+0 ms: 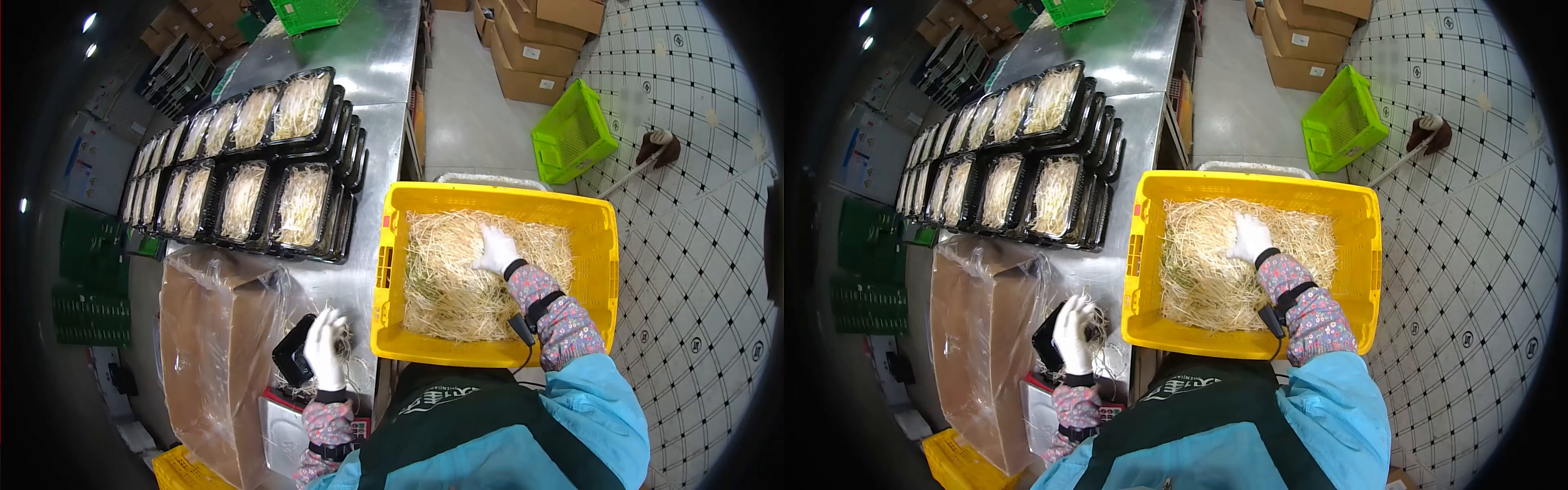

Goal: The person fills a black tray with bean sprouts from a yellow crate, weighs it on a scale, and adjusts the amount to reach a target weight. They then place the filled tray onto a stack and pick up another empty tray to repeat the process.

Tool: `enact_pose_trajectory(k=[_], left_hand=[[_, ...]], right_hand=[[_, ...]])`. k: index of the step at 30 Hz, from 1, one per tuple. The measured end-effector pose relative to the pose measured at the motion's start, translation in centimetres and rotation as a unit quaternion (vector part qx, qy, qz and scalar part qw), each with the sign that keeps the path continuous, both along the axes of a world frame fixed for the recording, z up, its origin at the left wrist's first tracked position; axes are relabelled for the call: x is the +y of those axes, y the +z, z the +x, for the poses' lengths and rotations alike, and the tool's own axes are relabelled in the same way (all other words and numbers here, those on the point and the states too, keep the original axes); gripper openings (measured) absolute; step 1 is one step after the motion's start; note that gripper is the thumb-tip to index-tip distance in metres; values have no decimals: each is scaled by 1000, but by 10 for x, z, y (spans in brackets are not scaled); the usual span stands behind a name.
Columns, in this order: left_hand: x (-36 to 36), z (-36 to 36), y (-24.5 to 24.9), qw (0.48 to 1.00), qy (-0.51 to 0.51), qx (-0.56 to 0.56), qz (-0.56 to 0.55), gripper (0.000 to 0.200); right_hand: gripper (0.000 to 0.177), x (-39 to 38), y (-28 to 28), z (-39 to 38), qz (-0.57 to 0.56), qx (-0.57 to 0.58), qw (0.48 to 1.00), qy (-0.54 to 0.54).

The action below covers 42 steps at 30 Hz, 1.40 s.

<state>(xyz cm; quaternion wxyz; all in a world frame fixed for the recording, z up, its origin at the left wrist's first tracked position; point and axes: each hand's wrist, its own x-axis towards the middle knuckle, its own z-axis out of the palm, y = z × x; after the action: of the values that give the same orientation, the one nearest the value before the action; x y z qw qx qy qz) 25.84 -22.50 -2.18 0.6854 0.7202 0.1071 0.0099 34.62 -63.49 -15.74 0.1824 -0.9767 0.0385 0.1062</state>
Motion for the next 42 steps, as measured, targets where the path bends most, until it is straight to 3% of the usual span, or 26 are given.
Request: enact_pose_trajectory(k=[4,5,7,10,13,15,17,19,21,25,26,27,29,30,33,35,37,39,41,42], left_hand=[[88,-28,-2,961,260,-78,61,41],[110,-37,-11,944,299,-82,110,42],[148,-57,-30,889,315,-68,326,48],[167,-76,-62,880,364,12,306,58],[170,-84,-94,903,393,68,159,72],[176,-88,-112,919,384,62,58,77],[189,-93,-133,920,382,90,-7,74],[173,-92,-123,897,413,145,-55,65],[164,-87,-128,882,437,164,-61,44],[170,-76,-158,842,497,181,-101,27],[167,-73,-159,827,524,173,-108,26],[161,-72,-150,810,551,166,-112,25],[150,-70,-142,839,545,9,-2,29],[136,-68,-128,833,553,-22,-14,28],[114,-64,-95,828,552,-80,-57,28],[105,-68,-74,832,545,-103,-32,29],[87,-64,-36,823,547,-131,-78,29],[69,-56,-6,824,537,-171,-54,33],[67,-49,3,835,478,-231,143,38],[51,-46,21,813,455,-264,249,41]], right_hand=[[112,17,13,-31,-21,-17,999,26],[113,18,9,-37,-37,-55,997,33],[114,18,2,-42,-65,-131,988,47],[109,13,-9,-30,-57,-107,991,59],[99,8,-7,-9,33,24,999,23],[93,6,2,-12,58,19,998,-4],[93,-2,4,-13,97,8,995,-17],[94,-8,9,-18,141,-22,989,-41],[95,-15,21,-26,191,-39,978,-75],[101,-25,31,-30,130,23,991,-33],[101,-29,34,-32,182,13,981,-60],[102,-30,34,-32,214,-16,975,-48],[104,-36,35,-30,282,-77,956,-32],[104,-41,22,-24,293,-68,953,-33],[106,-39,68,-22,117,54,991,25],[109,-32,72,-19,149,-3,987,54],[109,-10,103,-13,159,-38,982,96],[109,17,130,-7,153,-84,973,148],[105,59,158,-5,116,-123,962,217],[102,82,167,-5,93,-155,950,256]])
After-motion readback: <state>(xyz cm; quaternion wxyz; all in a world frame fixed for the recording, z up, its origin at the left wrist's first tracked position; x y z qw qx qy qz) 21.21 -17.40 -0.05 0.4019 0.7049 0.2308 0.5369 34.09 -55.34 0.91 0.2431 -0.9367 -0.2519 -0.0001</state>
